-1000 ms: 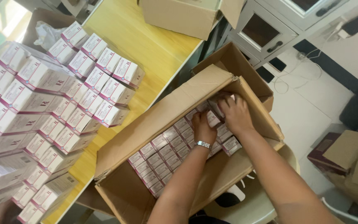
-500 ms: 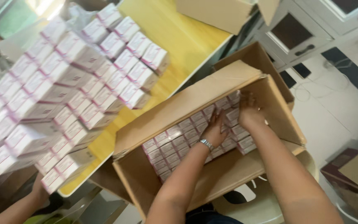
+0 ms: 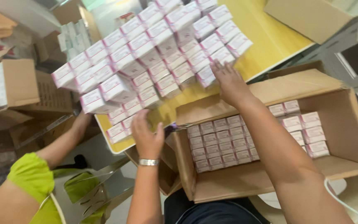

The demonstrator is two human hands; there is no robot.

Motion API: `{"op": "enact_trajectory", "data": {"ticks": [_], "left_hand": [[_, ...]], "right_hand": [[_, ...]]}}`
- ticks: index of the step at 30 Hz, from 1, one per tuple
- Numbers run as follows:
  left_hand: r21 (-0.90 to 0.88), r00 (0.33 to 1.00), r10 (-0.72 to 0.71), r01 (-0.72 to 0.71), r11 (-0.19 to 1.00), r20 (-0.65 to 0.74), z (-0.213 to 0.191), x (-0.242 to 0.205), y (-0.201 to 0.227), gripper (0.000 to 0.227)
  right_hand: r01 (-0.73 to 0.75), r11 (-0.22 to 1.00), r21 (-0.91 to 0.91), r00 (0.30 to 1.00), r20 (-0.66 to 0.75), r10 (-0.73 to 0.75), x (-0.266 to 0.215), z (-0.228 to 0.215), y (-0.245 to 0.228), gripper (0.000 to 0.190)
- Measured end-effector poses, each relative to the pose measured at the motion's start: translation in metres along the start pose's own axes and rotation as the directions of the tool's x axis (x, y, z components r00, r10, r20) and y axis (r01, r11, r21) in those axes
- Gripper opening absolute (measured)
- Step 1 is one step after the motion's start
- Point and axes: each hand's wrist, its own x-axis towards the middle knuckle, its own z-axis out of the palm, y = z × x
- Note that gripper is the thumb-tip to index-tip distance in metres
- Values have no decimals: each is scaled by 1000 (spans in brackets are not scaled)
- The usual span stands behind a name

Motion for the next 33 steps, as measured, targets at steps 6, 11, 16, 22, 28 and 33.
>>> {"op": "enact_trajectory", "data": {"ticks": [6, 11, 16, 22, 28, 33], "left_hand": [[367, 903, -392, 309, 877, 177, -20, -33, -107, 112], [506, 878, -413, 249, 826, 242, -11, -46, -130, 100], [526, 935, -167, -24, 850, 314, 14, -37, -138, 99], [645, 931, -118, -145, 750, 346, 38, -36, -145, 81], [484, 925, 55, -247, 839, 376, 9, -26, -119, 69], [-90, 849, 525, -520, 850, 51, -35, -39, -43, 61]], "right_hand": [[-63, 972, -227, 995, -92, 42, -5, 75, -2, 74], [-109, 939, -325, 984, -167, 56, -13, 71, -17, 68], [-51, 930, -363, 970, -240, -40, -5, 42, -34, 55], [-55, 994, -90, 932, -361, 19, -42, -40, -51, 64], [-70, 991, 115, 851, -511, 119, -141, -152, -2, 56], [-478, 876, -69, 857, -255, 447, -232, -192, 60, 57]]}}
